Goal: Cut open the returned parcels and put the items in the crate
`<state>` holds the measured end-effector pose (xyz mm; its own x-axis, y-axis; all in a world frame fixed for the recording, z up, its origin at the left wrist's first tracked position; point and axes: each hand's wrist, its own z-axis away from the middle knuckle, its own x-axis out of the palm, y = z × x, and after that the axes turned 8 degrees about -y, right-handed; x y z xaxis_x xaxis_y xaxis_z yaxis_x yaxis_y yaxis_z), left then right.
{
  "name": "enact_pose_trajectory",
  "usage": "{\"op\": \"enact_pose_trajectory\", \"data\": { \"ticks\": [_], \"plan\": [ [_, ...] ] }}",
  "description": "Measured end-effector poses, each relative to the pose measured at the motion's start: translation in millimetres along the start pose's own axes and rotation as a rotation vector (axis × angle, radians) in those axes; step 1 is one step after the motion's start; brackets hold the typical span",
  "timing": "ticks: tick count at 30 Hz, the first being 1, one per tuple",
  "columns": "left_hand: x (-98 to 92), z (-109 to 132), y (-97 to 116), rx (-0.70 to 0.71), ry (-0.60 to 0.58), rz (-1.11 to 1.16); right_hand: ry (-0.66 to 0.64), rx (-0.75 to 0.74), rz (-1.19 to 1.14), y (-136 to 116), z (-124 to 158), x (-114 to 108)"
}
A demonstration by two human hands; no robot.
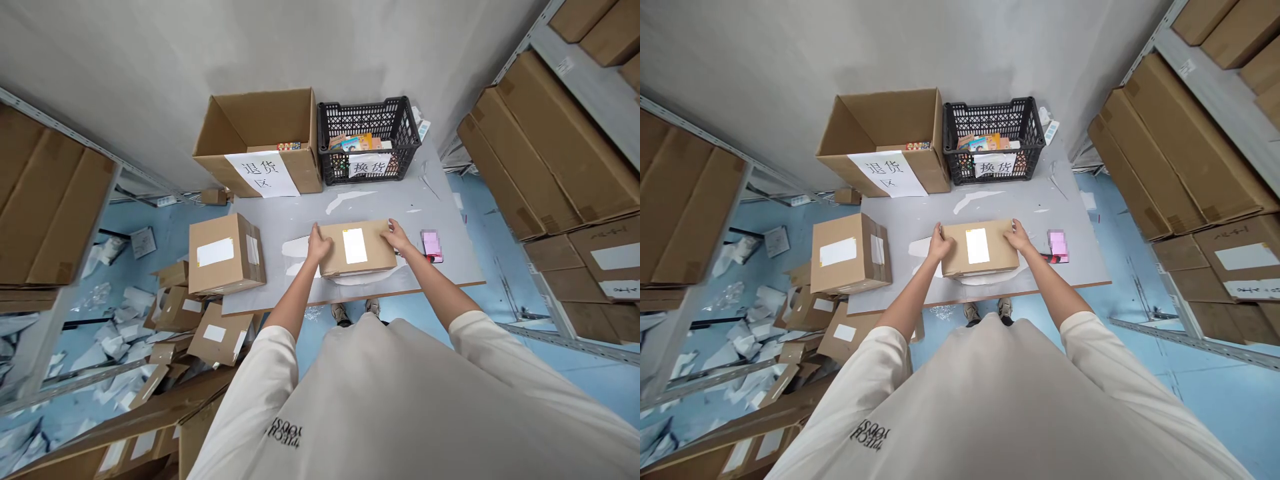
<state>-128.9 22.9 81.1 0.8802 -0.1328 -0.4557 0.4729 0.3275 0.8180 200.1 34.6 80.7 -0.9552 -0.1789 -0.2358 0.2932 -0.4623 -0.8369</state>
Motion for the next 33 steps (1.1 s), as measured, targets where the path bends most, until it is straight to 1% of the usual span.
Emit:
{"op": "enact_pose_trajectory", "data": {
  "ticks": [3, 6, 9, 12, 15, 18, 21, 25, 28, 30, 33],
  "plan": [
    [-1.2, 1, 13, -0.068, -0.010, 0.004, -0.001, 0.015, -0.033, -8, 0, 1],
    [-3.2, 4, 22, -0.060, 0.029, 0.011, 0.036, -0.031, -0.074, -17, 2, 0],
    [-7.0, 2, 30, -0.008, 0.090, 0.042, 0.051, -0.141, -0.095, -29, 3, -5],
    [-11.1, -3, 38, 0.086, 0.161, 0.088, 0.080, -0.242, -0.082, -39, 3, -10],
    [-11.9, -3, 41, 0.135, 0.229, 0.123, 0.113, -0.285, -0.069, -39, 5, -12],
    [-8.4, 6, 38, 0.093, 0.264, 0.104, 0.134, -0.254, -0.065, -30, 8, -11],
    [-3.0, 16, 32, 0.036, 0.275, 0.032, 0.178, -0.196, -0.051, -18, 10, -9],
    [3.4, 28, 22, -0.019, 0.282, -0.037, 0.220, -0.119, 0.036, -4, 10, -10],
    [7.8, 39, 12, -0.049, 0.277, -0.061, 0.218, -0.056, 0.100, 8, 13, -9],
    [10.8, 48, 4, -0.054, 0.264, -0.074, 0.210, -0.021, 0.128, 17, 17, -6],
    [14.4, 60, -9, -0.010, 0.244, -0.077, 0.211, -0.009, 0.131, 28, 23, -1]
  ]
}}
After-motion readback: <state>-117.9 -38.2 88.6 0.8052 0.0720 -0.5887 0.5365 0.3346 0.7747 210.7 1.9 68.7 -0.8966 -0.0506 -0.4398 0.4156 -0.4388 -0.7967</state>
